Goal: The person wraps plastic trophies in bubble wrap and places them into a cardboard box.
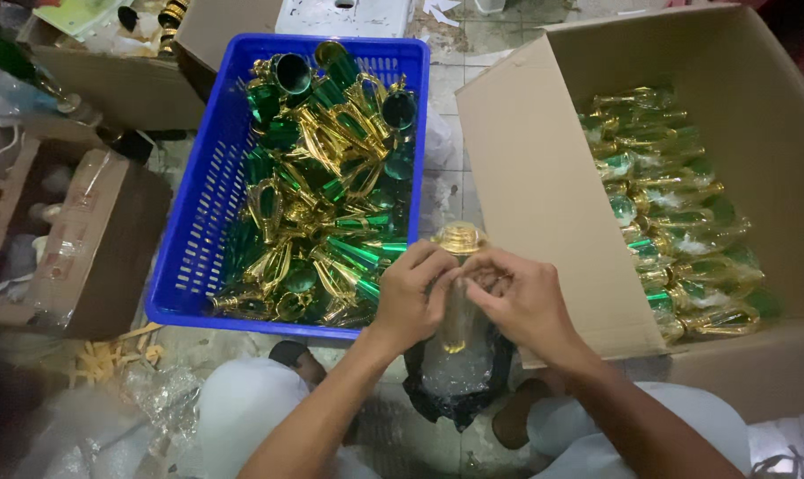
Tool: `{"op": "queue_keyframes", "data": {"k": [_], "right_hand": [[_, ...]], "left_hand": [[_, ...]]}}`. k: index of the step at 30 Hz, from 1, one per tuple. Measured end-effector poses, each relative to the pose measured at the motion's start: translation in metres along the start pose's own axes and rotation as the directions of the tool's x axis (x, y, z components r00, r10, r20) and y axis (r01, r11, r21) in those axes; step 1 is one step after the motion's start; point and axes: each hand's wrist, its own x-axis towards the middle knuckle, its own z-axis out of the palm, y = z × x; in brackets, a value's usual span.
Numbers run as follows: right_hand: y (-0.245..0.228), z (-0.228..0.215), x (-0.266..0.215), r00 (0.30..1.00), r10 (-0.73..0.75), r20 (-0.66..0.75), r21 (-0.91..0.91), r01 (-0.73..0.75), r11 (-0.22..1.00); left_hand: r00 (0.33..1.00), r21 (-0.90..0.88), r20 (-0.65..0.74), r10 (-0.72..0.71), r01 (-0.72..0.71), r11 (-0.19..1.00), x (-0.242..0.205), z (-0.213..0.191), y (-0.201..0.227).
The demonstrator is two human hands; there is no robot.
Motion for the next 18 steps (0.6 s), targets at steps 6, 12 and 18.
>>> {"op": "queue_keyframes", "data": {"k": [6,12,18], "right_hand": [[0.012,0.004,-0.003,0.999,0.021,0.042,0.022,-0.022,1.0],[0.019,0.004,-0.001,1.0,0.002,-0.014,0.031,-0.001,1.0],[0.028,-0.002,0.012,0.995,-0.068,0.069,0.062,0.064,0.996]], "left_hand": [[1.0,-0.039,-0.009,-0.03,0.03,0.999,0.0,-0.003,0.013],[1.0,-0.023,0.01,-0.027,0.028,0.999,-0.003,0.004,0.007],[1.0,-0.047,0.012,-0.026,0.027,0.999,0.005,0.003,0.007]]}}
